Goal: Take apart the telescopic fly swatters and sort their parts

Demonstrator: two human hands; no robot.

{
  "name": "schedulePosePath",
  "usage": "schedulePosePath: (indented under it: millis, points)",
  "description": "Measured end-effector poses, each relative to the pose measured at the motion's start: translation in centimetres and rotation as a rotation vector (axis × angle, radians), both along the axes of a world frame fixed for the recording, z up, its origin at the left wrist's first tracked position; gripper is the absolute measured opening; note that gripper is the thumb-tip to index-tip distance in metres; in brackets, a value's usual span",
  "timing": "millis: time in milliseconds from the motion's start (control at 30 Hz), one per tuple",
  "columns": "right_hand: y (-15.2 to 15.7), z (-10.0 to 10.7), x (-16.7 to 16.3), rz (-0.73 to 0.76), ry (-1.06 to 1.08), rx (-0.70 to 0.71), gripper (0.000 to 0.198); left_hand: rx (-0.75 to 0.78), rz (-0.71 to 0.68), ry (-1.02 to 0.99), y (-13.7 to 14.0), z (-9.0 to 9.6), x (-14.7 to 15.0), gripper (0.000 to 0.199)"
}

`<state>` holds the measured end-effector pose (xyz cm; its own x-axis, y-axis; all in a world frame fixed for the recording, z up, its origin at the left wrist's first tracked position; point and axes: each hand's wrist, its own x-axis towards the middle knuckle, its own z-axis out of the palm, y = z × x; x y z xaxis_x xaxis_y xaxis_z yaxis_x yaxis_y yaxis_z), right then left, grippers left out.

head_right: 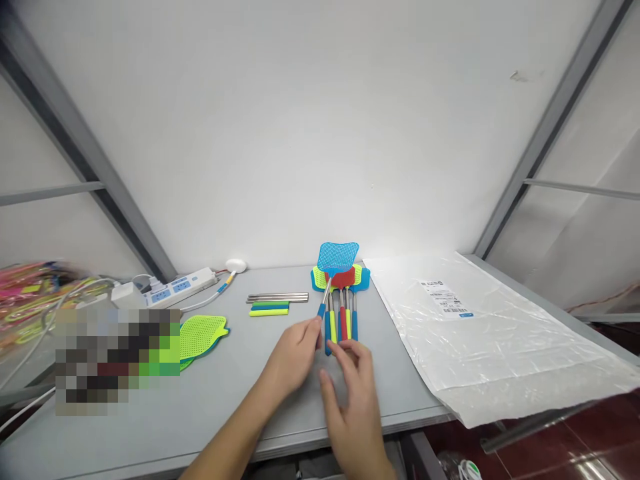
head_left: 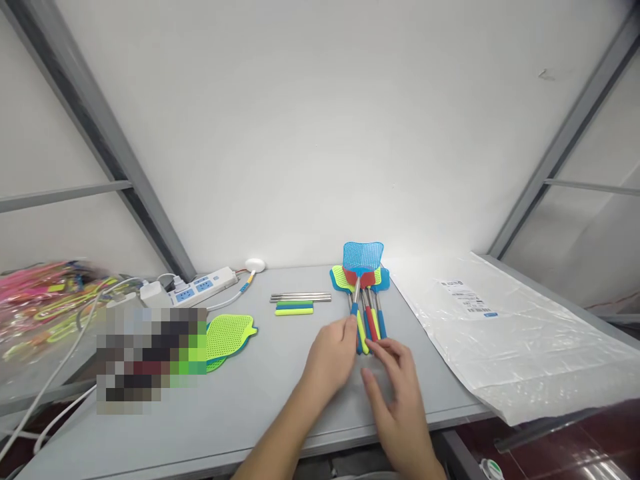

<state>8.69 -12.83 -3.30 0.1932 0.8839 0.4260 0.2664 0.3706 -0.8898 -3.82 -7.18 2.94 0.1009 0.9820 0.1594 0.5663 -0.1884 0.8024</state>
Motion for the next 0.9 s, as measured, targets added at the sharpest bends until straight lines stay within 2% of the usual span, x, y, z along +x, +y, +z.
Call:
schedulePosePath:
  millis: [67,133,333,567,900]
  points:
    - [0.8,-0.4,1.7,-0.165,-0.132,0.039,0.036,-0.012,0.039,0.089,1.9,0.2,0.3,0.050]
    - [1.6,-0.7,3.1,-0.258,-0.256,0.026,0.037,-0.054,0.058,0.161,3.3,0.1,0.6,0.049]
    - [2.1,-1.0,3.1,-0.230,-0.645,-0.092,0.042,-0.161,0.043,0.381,4.5,-0.1,1.5,0.052]
    - [1.9,-0.7,2.8,-0.222,-0.712,-0.118,0.043,-0.186,0.031,0.553,5.0,-0.1,2.6,0.055]
    - [1.9,-0.5,2.8,-0.201,-0.728,-0.146,0.045,-0.144,-0.026,0.716,5.4,-0.3,4.3,0.043]
